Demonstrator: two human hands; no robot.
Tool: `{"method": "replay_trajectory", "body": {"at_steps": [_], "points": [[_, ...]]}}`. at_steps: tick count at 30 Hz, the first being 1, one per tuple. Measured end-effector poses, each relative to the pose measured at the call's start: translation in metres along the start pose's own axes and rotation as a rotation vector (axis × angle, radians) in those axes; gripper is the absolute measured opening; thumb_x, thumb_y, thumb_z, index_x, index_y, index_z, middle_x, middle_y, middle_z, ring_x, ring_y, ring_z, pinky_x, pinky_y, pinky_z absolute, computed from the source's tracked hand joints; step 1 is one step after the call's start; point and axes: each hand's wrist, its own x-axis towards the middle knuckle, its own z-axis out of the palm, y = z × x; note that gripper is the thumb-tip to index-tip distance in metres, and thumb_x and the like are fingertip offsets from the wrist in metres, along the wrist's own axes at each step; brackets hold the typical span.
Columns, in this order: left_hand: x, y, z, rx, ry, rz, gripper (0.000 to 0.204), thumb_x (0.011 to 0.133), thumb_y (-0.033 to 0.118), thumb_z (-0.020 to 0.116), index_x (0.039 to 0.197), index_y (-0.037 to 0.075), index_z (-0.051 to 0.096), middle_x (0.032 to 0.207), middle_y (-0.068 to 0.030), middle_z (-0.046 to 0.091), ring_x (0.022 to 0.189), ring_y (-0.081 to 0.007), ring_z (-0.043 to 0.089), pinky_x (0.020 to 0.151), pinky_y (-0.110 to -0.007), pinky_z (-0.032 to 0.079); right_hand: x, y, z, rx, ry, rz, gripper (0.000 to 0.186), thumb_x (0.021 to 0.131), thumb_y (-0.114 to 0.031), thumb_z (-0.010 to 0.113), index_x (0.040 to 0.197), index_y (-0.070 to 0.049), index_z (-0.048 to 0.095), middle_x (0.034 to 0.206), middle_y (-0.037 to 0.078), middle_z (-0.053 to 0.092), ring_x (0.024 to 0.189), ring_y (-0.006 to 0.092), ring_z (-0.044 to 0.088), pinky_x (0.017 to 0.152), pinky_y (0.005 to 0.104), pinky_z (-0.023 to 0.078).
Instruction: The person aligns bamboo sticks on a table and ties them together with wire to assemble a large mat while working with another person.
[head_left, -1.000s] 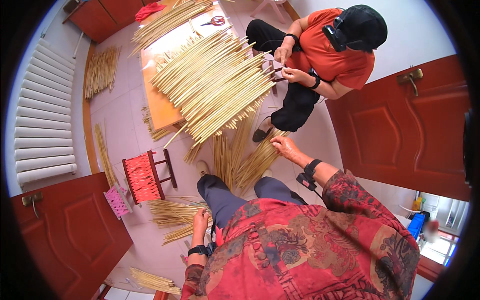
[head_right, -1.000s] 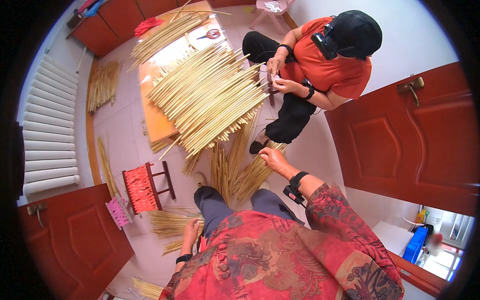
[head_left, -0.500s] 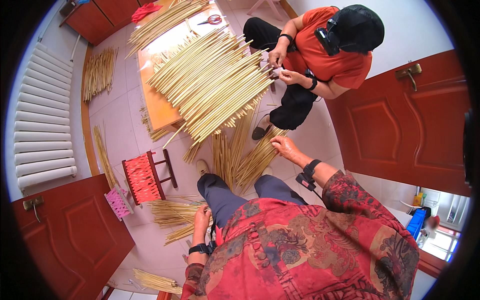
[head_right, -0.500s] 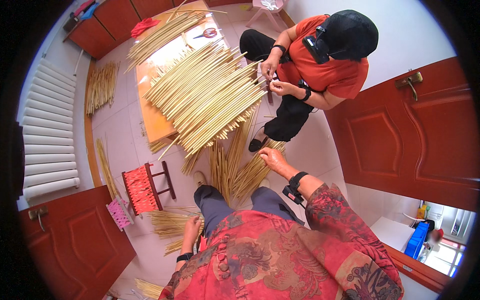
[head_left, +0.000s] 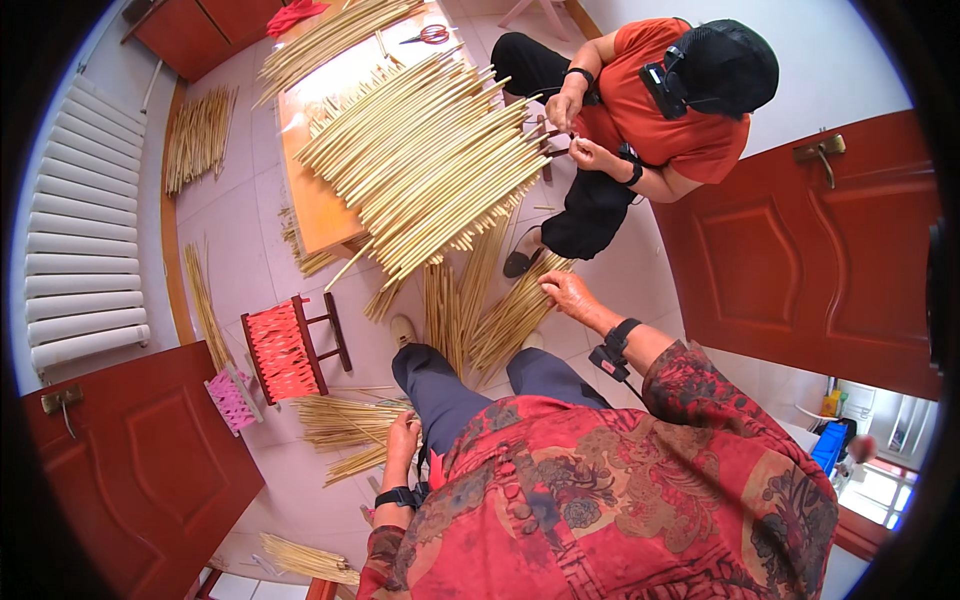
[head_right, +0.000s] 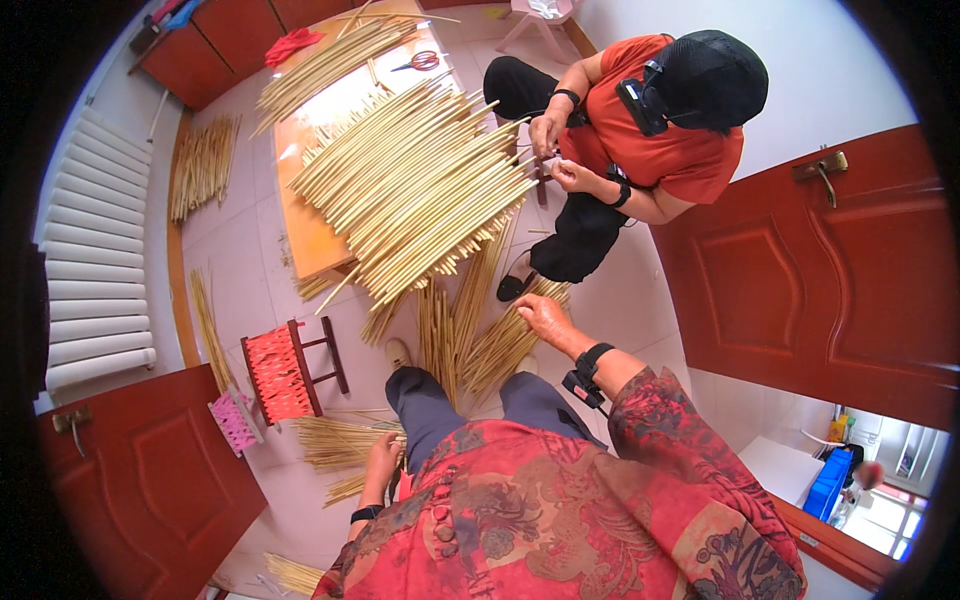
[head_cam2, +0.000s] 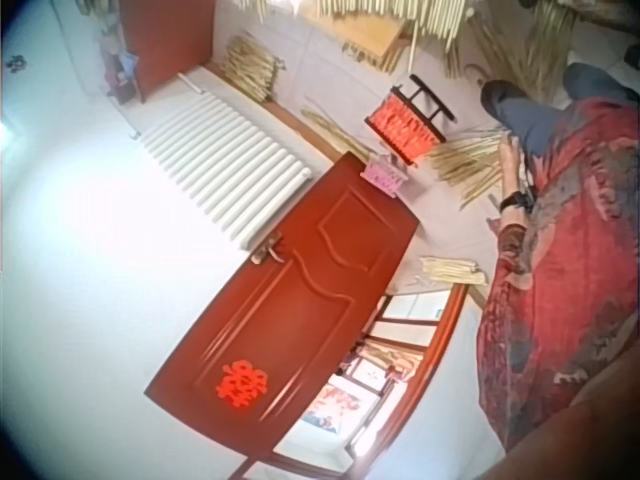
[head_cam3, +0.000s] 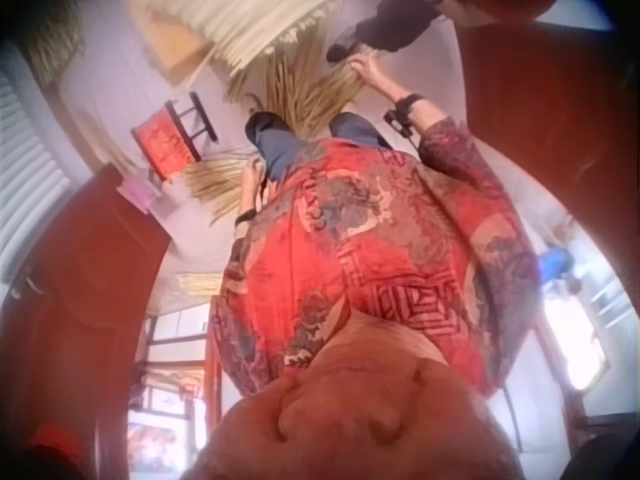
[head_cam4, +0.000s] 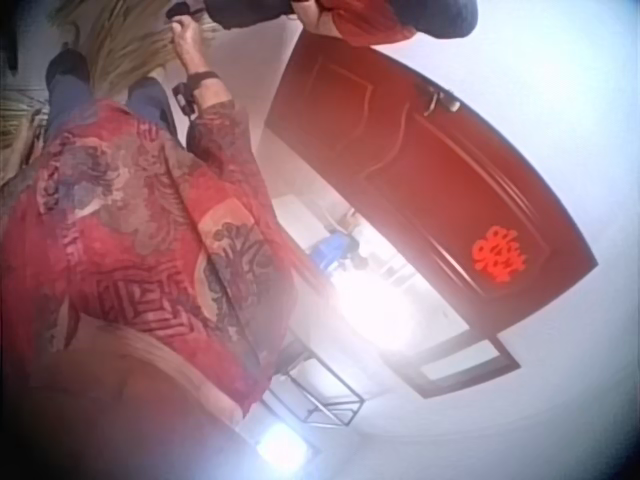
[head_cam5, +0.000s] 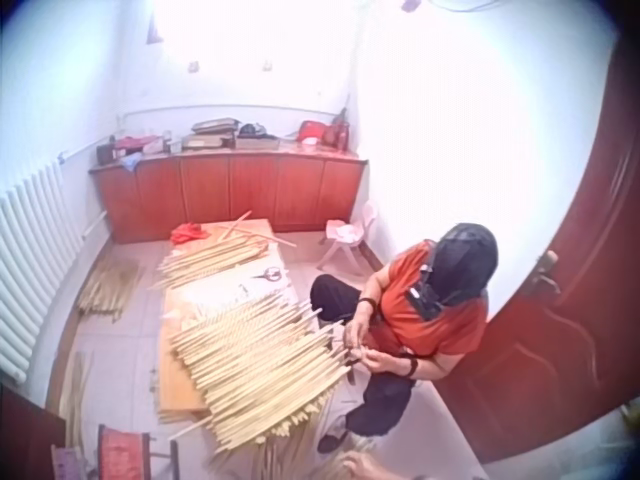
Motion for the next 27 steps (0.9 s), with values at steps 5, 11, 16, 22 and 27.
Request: {"method": "replay_trajectory", "body": {"at_steps": [5, 11, 16, 22, 27], "points": [[-0.005, 0.002, -0.001, 0.002, 0.018, 0.001, 0.03, 0.078, 0.012, 0.05, 0.104, -0.003, 0.055, 0.097, -0.0197, 0.06, 0.09, -0.0276, 0.059, 0.079, -0.033, 0.045, 0.003, 0.001, 0.005, -0.002, -0.016, 0.001, 0.02, 0.084, -0.015, 0.048, 0.097, -0.003, 0.057, 0.076, 0.005, 0.058, 0.058, 0.0106, 0.057, 0.047, 0.0246, 0.046], [-0.002, -0.004, -0.002, 0.041, 0.049, 0.013, 0.03, 0.079, 0.014, 0.05, 0.104, -0.001, 0.055, 0.097, -0.0197, 0.06, 0.091, -0.0291, 0.058, 0.08, -0.035, 0.045, 0.007, 0.015, 0.003, 0.076, 0.034, -0.012, 0.02, 0.082, -0.015, 0.05, 0.096, -0.003, 0.058, 0.066, 0.007, 0.058, 0.052, 0.0123, 0.056, 0.047, 0.0274, 0.045], [0.0, 0.0, -0.001, 0.073, 0.08, -0.008, 0.031, 0.078, 0.017, 0.051, 0.103, -0.001, 0.055, 0.097, -0.0201, 0.059, 0.091, -0.0302, 0.058, 0.08, -0.035, 0.044, 0.01, 0.018, -0.004, 0.048, -0.054, 0.035, 0.023, 0.085, -0.016, 0.046, 0.102, -0.004, 0.055, 0.085, 0.006, 0.06, 0.058, 0.0114, 0.058, 0.045, 0.0238, 0.046], [-0.004, 0.001, 0.005, 0.024, 0.094, -0.045, 0.03, 0.076, 0.015, 0.055, 0.102, -0.001, 0.056, 0.1, -0.0204, 0.057, 0.097, -0.0335, 0.053, 0.085, -0.037, 0.041, 0.013, 0.01, 0.001, 0.038, -0.019, 0.023, 0.022, 0.085, -0.014, 0.047, 0.1, -0.002, 0.056, 0.075, 0.007, 0.059, 0.054, 0.0124, 0.057, 0.045, 0.0251, 0.046], [-0.007, -0.011, 0.006, 0.011, 0.122, -0.043, 0.029, 0.075, 0.014, 0.056, 0.1, -0.001, 0.056, 0.098, -0.0207, 0.058, 0.094, -0.034, 0.054, 0.083, -0.037, 0.042, 0.017, -0.003, 0.006, -0.025, -0.083, 0.042, 0.025, 0.083, -0.016, 0.048, 0.101, 0.0, 0.055, 0.083, 0.007, 0.059, 0.057, 0.013, 0.057, 0.046, 0.0251, 0.048]]}}
